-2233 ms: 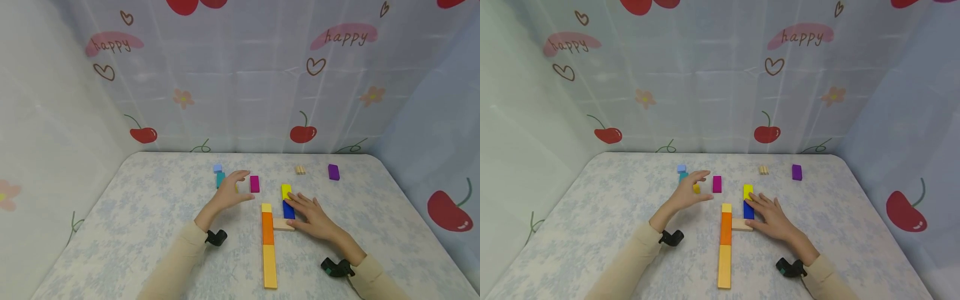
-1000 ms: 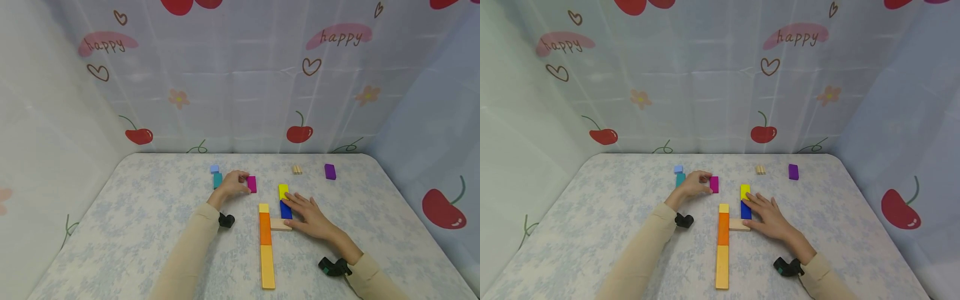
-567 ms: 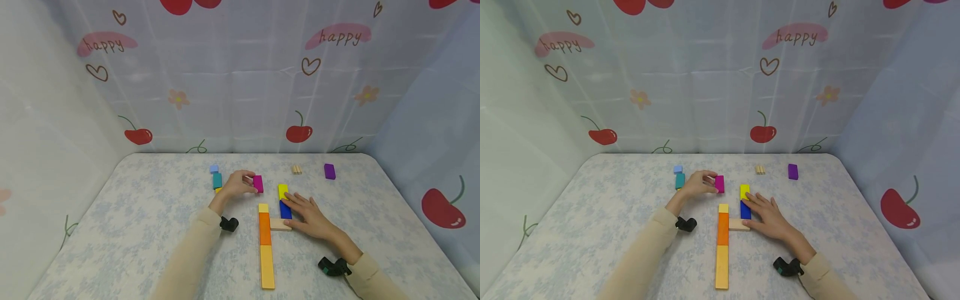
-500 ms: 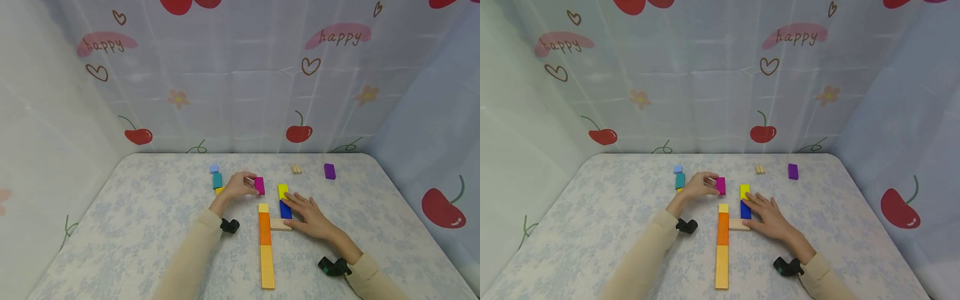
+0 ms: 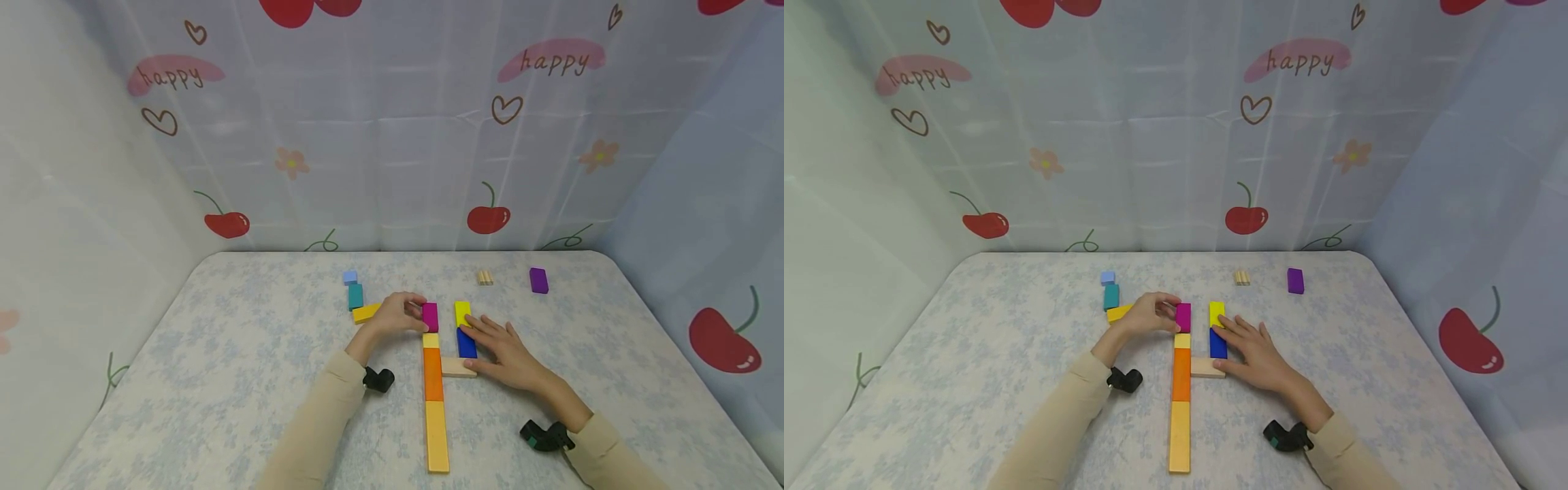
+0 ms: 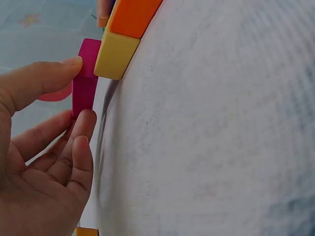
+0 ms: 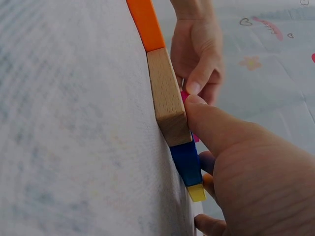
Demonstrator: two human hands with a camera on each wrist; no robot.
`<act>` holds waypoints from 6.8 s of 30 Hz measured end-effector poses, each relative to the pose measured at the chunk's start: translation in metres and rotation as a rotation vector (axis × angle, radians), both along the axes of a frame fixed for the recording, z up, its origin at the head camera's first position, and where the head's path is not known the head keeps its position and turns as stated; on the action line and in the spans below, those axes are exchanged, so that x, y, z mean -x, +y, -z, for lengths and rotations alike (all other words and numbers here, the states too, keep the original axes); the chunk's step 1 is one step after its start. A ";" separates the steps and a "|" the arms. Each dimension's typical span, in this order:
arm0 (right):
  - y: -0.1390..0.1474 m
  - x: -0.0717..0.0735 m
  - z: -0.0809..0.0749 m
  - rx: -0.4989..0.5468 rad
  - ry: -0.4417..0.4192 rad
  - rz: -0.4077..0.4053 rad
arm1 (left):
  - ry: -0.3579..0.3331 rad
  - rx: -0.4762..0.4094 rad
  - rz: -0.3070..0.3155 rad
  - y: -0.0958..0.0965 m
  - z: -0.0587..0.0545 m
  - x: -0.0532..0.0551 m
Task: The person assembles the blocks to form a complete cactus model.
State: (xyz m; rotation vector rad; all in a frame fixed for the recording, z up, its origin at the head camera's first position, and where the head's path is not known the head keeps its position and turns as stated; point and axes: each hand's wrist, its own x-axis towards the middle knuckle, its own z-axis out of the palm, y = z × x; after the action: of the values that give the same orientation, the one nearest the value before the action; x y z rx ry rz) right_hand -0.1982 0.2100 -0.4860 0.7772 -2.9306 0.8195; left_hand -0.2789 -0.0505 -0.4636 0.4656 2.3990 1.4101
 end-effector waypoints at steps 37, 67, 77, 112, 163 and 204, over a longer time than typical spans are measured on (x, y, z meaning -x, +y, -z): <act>-0.001 -0.001 -0.002 0.008 -0.002 0.006 | -0.006 0.002 0.033 -0.001 0.005 0.003; -0.001 -0.002 -0.003 -0.001 -0.014 0.007 | 0.246 0.226 0.156 -0.011 -0.005 -0.037; -0.001 -0.003 -0.002 0.011 -0.009 -0.004 | 0.265 0.453 0.339 -0.014 -0.005 -0.071; -0.002 -0.002 -0.003 -0.027 0.005 0.008 | 0.312 0.523 0.375 -0.018 0.004 -0.081; 0.137 0.114 -0.023 0.214 -0.364 0.433 | 0.303 0.499 0.366 -0.016 0.003 -0.082; 0.039 0.125 -0.065 0.305 -0.239 0.385 | 0.299 0.499 0.365 -0.016 0.004 -0.081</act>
State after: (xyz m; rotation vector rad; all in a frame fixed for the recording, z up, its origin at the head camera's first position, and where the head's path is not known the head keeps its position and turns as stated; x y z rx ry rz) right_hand -0.3229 0.2490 -0.4210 0.0951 -2.8896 1.3422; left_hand -0.1975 -0.0668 -0.4679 0.9654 2.5933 0.5928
